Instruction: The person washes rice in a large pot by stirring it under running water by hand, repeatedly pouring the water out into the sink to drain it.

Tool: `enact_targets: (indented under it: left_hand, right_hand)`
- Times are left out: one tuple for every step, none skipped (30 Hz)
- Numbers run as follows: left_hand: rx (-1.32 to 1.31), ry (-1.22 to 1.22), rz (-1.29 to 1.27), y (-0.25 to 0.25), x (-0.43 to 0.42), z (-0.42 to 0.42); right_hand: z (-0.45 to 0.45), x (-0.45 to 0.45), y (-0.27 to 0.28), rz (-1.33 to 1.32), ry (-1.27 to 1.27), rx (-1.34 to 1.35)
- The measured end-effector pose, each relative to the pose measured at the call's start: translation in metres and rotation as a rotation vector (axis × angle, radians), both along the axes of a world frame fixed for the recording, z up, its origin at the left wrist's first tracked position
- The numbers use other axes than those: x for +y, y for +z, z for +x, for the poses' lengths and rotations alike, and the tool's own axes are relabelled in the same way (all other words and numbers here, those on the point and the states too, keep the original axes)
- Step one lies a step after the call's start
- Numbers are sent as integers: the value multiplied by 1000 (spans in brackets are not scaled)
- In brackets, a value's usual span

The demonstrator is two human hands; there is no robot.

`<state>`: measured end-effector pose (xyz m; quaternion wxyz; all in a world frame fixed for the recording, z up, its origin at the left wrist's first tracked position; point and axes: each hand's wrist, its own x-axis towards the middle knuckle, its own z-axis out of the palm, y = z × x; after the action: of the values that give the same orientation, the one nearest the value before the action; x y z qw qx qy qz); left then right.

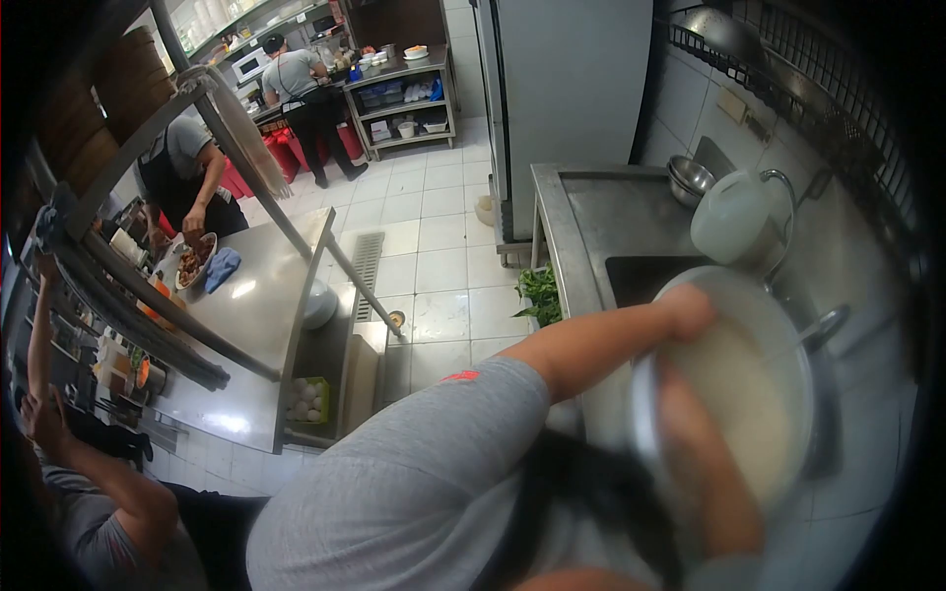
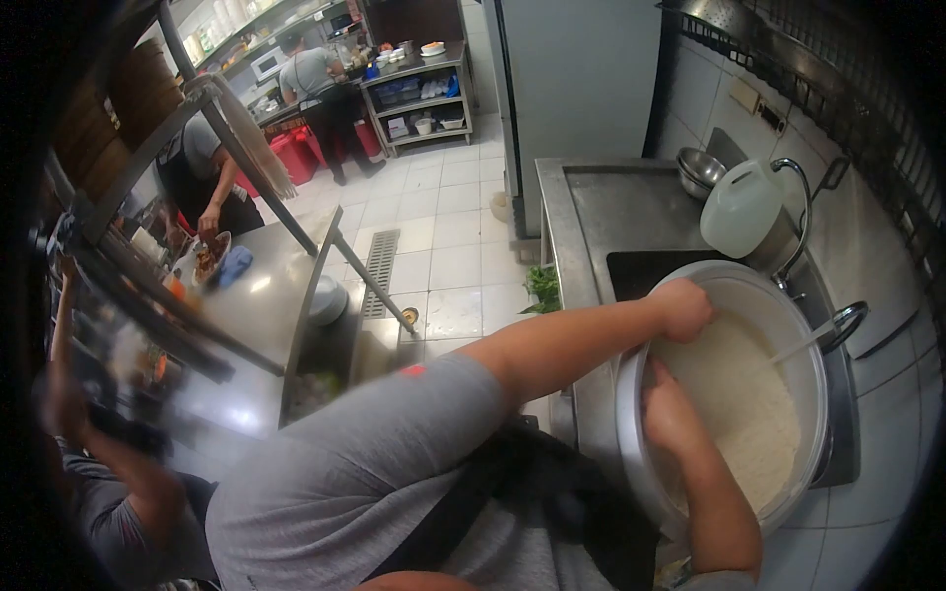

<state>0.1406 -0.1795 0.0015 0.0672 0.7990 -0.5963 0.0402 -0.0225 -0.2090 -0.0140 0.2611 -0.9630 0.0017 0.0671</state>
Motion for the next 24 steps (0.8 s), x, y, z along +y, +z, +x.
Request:
enact_targets:
  left_hand:
    - [-15,2,9,-1,0,0]
    - [-8,6,3,-1,0,0]
    - [-1,10,-3,-1,1,0]
    - [5,13,-9,-2,1,0]
    - [4,14,8,0,2,0]
    - [4,15,25,1,3,-1]
    - [4,15,42,2,3,-2]
    - [16,10,31,-1,2,-1]
    - [25,5,18,-4,-1,1]
    - [31,0,4,-5,-3,2]
    - [32,5,4,-3,-3,2]
    - [32,9,5,-1,-2,1]
    - [32,12,7,1,-1,0]
    - [26,8,17,1,-2,0]
    - [22,4,27,1,-2,0]
    - [19,1,36,0,-2,0]
    - [16,-3,26,-3,-3,1]
    - [14,-5,15,-6,-5,3]
    - [12,-7,5,-7,-5,4]
    - [6,-9,6,-6,-4,4]
    - [4,-11,7,-5,-2,3]
    - [3,-13,8,-5,0,1]
    - [4,-12,22,-5,0,0]
    - [1,-10,35,-5,-1,1]
  right_hand:
    - [0,-1,-2,-7,5,0]
    - [-1,0,0,-14,10,1]
    - [-1,2,6,-17,4,33]
    - [-1,5,9,-3,-13,46]
    - [-1,7,11,12,-29,58]
    - [-1,8,10,44,-57,52]
    - [-2,9,11,50,-61,53]
    - [-2,10,12,56,-65,54]
    - [-3,10,17,35,-47,60]
    - [-3,10,18,12,-33,70]
    - [-2,9,20,-10,-18,80]
    - [0,6,17,-34,-9,97]
    - [0,4,14,-37,-4,95]
    - [1,1,10,-41,1,93]
    - [0,1,6,-25,3,72]
    - [0,0,5,-23,5,61]
    - [-1,0,5,-21,8,49]
    - [-1,3,10,-32,11,46]
    - [-1,3,9,-40,14,41]
    - [0,3,9,-47,16,36]
    - [0,0,1,-51,17,31]
    - [-1,-1,-2,-57,18,34]
    - [-2,-1,-3,-64,19,38]
    - [-1,0,-2,-73,20,44]
